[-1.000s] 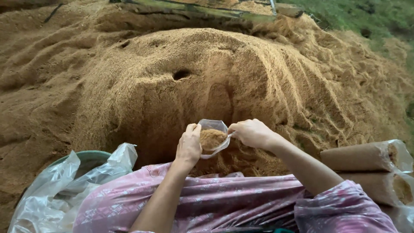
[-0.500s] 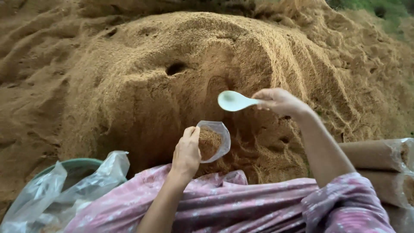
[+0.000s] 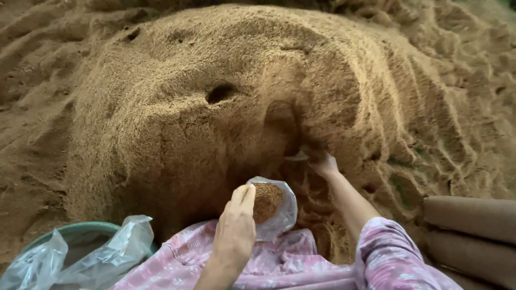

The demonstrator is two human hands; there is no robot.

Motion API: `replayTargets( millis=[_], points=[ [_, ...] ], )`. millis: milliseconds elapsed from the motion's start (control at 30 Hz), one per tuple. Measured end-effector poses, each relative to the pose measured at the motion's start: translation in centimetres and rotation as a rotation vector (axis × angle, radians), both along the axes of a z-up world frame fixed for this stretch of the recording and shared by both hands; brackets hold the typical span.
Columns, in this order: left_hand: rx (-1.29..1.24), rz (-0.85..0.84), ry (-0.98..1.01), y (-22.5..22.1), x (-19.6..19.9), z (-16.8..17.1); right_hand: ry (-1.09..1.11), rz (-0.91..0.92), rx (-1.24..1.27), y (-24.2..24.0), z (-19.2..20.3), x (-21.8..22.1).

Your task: Filling small plastic bags with agricultural substrate using a scoop from a large pile.

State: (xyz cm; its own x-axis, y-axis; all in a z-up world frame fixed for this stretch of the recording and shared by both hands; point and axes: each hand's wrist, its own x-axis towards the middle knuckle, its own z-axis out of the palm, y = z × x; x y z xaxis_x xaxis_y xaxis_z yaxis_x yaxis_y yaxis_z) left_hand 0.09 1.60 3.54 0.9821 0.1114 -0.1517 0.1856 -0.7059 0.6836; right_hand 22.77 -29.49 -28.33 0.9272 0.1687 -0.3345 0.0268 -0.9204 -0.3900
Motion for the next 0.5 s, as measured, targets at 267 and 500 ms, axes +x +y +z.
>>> replayTargets(
  millis=[267, 500],
  points=[
    [-0.008, 0.025, 0.004, -0.1, -0.1, -0.9, -0.177, -0.105, -0.001, 5.8, 1.6, 2.3],
    [0.013, -0.003, 0.01, -0.2, -0.5, -0.7, -0.122, -0.262, 0.165, 9.0, 11.4, 4.4]
  ],
)
